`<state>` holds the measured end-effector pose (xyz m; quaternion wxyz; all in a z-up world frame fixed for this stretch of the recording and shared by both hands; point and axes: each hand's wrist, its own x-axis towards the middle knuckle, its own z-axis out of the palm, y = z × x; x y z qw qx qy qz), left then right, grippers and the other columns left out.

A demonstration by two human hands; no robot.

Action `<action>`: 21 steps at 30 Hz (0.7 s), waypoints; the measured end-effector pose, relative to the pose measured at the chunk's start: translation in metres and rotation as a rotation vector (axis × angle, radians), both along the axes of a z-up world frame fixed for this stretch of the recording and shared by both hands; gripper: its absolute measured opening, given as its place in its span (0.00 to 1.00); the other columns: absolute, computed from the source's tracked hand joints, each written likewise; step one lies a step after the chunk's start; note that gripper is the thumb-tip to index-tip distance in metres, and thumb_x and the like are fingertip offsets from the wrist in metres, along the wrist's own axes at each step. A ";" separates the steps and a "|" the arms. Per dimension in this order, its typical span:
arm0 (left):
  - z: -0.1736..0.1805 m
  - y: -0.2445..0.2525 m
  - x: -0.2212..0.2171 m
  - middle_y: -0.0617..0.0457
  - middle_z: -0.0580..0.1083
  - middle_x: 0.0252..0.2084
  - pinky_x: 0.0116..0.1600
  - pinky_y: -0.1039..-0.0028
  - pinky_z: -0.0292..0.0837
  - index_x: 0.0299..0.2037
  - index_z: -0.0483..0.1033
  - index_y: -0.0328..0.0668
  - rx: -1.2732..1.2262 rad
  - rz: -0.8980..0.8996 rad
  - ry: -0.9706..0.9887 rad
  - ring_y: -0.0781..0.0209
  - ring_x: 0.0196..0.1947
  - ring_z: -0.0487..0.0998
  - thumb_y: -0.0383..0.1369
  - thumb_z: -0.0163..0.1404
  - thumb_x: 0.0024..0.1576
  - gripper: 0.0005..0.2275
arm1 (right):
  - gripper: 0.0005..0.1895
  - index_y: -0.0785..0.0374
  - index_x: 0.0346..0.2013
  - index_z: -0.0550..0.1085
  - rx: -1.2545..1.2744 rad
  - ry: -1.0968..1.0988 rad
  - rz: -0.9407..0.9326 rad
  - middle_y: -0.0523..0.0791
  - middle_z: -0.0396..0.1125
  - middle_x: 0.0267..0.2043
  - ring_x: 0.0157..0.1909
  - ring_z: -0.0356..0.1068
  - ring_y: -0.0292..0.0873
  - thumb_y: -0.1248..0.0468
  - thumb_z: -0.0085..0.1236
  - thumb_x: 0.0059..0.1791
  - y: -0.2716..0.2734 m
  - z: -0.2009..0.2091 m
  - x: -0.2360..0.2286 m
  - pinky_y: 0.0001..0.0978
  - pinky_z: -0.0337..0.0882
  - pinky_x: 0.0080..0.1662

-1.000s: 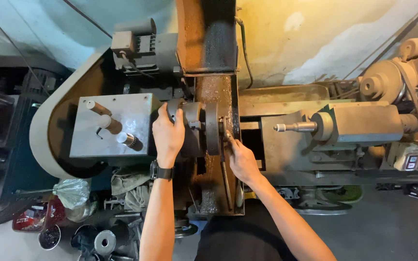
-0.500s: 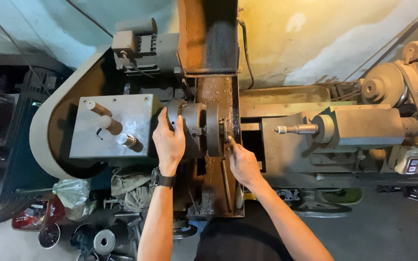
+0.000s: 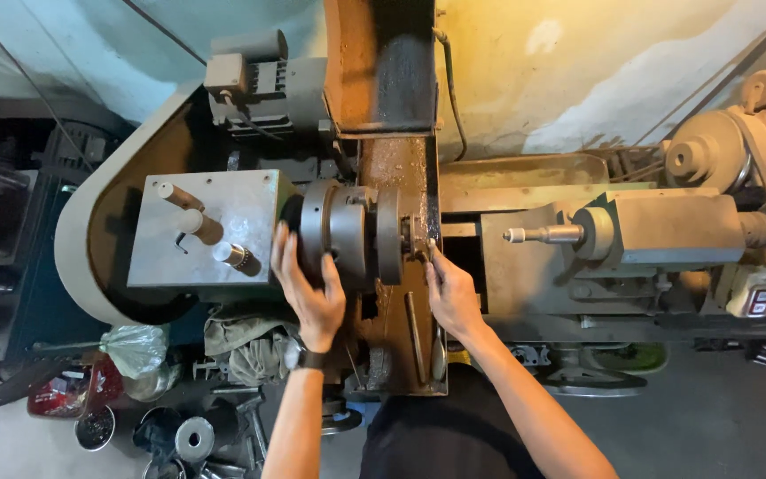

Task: The person operates a metal lathe, using a wrench to tighten a chuck and a file to smooth a rotating metal part. They wipe the part with a cloth and adjust the machine controls.

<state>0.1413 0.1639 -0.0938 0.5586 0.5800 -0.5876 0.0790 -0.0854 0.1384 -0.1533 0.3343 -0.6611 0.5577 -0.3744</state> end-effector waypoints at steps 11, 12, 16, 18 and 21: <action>0.044 -0.042 0.001 0.31 0.78 0.44 0.48 0.57 0.76 0.60 0.69 0.27 0.483 0.062 0.193 0.33 0.45 0.80 0.34 0.52 0.63 0.19 | 0.20 0.67 0.59 0.71 -0.078 0.163 0.188 0.57 0.72 0.34 0.36 0.73 0.59 0.65 0.54 0.52 0.001 0.026 0.002 0.47 0.72 0.38; 0.040 -0.039 0.001 0.31 0.78 0.44 0.48 0.57 0.76 0.60 0.69 0.27 0.486 0.062 0.195 0.33 0.45 0.80 0.34 0.52 0.63 0.19 | 0.20 0.67 0.59 0.71 -0.075 0.165 0.189 0.57 0.72 0.34 0.36 0.73 0.59 0.65 0.54 0.52 0.002 0.029 0.001 0.47 0.72 0.38; 0.030 -0.031 -0.001 0.31 0.77 0.48 0.49 0.57 0.76 0.61 0.68 0.27 0.340 0.051 0.150 0.32 0.47 0.79 0.33 0.53 0.64 0.19 | 0.19 0.66 0.57 0.72 0.010 0.202 0.232 0.57 0.71 0.31 0.34 0.73 0.60 0.63 0.54 0.52 0.000 0.035 0.000 0.49 0.72 0.36; 0.029 -0.027 -0.001 0.31 0.77 0.49 0.50 0.57 0.76 0.62 0.68 0.28 0.310 0.059 0.135 0.32 0.48 0.79 0.32 0.53 0.64 0.19 | 0.18 0.67 0.56 0.72 0.005 0.215 0.250 0.57 0.72 0.30 0.33 0.73 0.61 0.64 0.54 0.52 -0.001 0.031 0.002 0.50 0.71 0.36; 0.028 -0.024 -0.002 0.32 0.77 0.51 0.51 0.58 0.76 0.62 0.68 0.29 0.289 0.056 0.143 0.32 0.49 0.79 0.31 0.53 0.64 0.19 | 0.18 0.70 0.55 0.72 -0.038 0.296 0.258 0.58 0.70 0.27 0.31 0.73 0.60 0.65 0.53 0.52 -0.002 0.030 0.004 0.51 0.71 0.35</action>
